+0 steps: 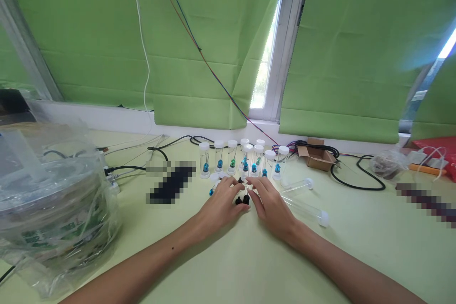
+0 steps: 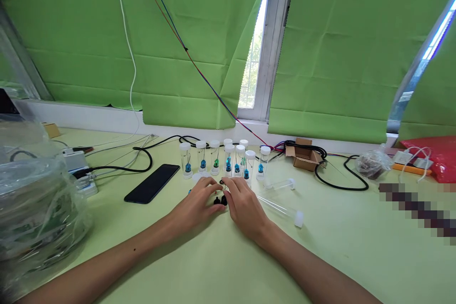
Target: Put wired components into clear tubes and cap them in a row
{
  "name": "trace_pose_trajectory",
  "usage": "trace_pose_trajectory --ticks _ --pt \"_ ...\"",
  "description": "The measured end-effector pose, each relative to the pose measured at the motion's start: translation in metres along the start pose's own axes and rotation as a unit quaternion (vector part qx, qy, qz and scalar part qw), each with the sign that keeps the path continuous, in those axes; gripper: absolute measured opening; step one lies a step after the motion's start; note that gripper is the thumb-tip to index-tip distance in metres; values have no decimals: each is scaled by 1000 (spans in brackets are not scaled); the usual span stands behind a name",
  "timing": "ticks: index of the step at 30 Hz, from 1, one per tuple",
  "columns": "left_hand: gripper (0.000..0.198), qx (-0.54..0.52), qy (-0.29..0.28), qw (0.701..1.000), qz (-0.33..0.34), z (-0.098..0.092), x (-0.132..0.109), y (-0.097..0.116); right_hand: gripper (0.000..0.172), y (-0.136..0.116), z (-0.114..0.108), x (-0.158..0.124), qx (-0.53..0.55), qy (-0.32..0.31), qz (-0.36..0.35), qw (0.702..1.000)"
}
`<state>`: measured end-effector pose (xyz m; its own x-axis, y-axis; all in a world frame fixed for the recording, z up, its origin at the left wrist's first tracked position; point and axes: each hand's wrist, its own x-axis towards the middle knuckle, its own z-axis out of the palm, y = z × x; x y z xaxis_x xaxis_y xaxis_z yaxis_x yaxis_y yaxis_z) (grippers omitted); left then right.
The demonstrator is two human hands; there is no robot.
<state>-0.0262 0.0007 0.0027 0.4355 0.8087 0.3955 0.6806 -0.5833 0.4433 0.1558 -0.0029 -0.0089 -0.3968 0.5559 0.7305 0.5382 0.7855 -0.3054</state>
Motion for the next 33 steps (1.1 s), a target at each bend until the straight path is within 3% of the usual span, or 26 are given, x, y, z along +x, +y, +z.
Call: trace_pose_trajectory --ticks 9,21,30,33 --pt "19 -28 18 999 8 2 0 -1 22 2 1 1 3 37 -38 999" --pt "17 -29 -4 999 41 5 -1 0 22 6 -2 0 21 33 -65 997" --pt "11 -54 39 995 71 -1 -1 9 22 5 -6 4 1 55 -77 996" --pt "7 -62 61 995 54 -3 -1 12 24 6 -6 5 13 64 -94 993"
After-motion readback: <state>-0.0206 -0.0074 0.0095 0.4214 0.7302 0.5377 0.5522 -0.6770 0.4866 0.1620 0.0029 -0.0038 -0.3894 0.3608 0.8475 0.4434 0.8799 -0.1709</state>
